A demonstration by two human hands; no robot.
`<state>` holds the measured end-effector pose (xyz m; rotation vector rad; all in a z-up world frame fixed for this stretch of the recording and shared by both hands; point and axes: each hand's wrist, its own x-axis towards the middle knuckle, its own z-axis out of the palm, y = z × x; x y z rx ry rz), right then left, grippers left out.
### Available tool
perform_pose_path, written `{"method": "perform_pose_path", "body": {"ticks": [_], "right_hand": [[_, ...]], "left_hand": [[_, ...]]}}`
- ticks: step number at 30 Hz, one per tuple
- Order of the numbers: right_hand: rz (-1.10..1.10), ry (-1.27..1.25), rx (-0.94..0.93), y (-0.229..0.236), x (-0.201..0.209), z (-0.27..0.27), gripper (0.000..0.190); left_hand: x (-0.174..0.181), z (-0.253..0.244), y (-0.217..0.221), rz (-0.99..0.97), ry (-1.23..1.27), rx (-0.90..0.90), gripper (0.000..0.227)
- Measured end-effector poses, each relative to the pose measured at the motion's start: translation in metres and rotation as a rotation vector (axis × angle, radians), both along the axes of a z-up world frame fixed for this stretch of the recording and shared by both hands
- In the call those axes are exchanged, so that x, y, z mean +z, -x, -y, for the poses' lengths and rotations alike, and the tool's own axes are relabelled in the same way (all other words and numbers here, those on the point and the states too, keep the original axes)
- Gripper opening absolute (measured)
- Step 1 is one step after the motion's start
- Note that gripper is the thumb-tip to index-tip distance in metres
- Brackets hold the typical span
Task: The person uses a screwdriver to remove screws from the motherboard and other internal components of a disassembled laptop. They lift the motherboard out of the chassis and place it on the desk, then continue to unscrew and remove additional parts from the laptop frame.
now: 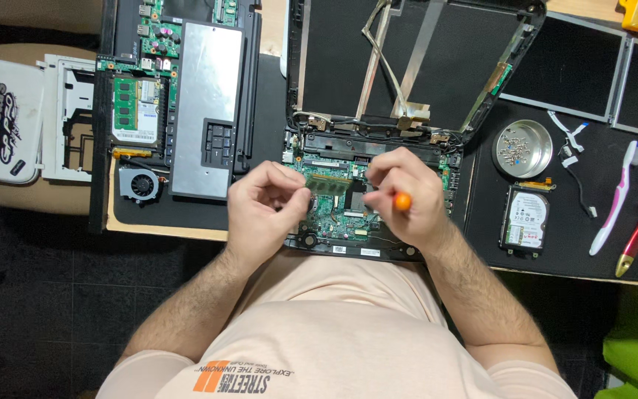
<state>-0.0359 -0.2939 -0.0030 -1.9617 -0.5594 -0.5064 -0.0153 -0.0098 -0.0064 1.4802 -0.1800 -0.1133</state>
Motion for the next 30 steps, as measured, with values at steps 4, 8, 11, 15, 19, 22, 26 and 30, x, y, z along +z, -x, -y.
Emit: {"method": "perform_pose_path", "body": {"ticks": [4,8,11,15,19,22,26,30], "right_hand": [[0.103,0.102,0.040,0.006,0.036,-0.021,0.058],[0.128,0.191,0.060,0.019,0.045,-0.027,0.051],[0.134,0.225,0.014,0.027,0.056,-0.029,0.052],[0.120,0.245,-0.065,0.039,0.063,-0.034,0.051],[0.090,0.271,-0.085,0.046,0.071,-0.035,0.051],[0.061,0.275,-0.107,0.052,0.069,-0.034,0.052],[0.046,0.292,-0.153,0.063,0.067,-0.033,0.052],[0.030,0.295,-0.212,0.070,0.065,-0.030,0.051]], "left_hand": [[-0.007,0.010,0.010,-0.036,0.062,-0.029,0.010],[-0.003,0.017,0.017,-0.065,0.109,-0.063,0.012],[-0.005,0.021,0.019,-0.057,0.119,-0.068,0.014],[-0.004,0.025,0.023,-0.050,0.118,-0.078,0.018],[-0.010,0.025,0.028,-0.034,0.115,-0.085,0.020],[-0.005,0.026,0.031,-0.056,0.120,-0.112,0.020],[0.003,0.029,0.035,-0.068,0.126,-0.148,0.021],[0.002,0.033,0.038,-0.066,0.093,-0.162,0.021]]}}
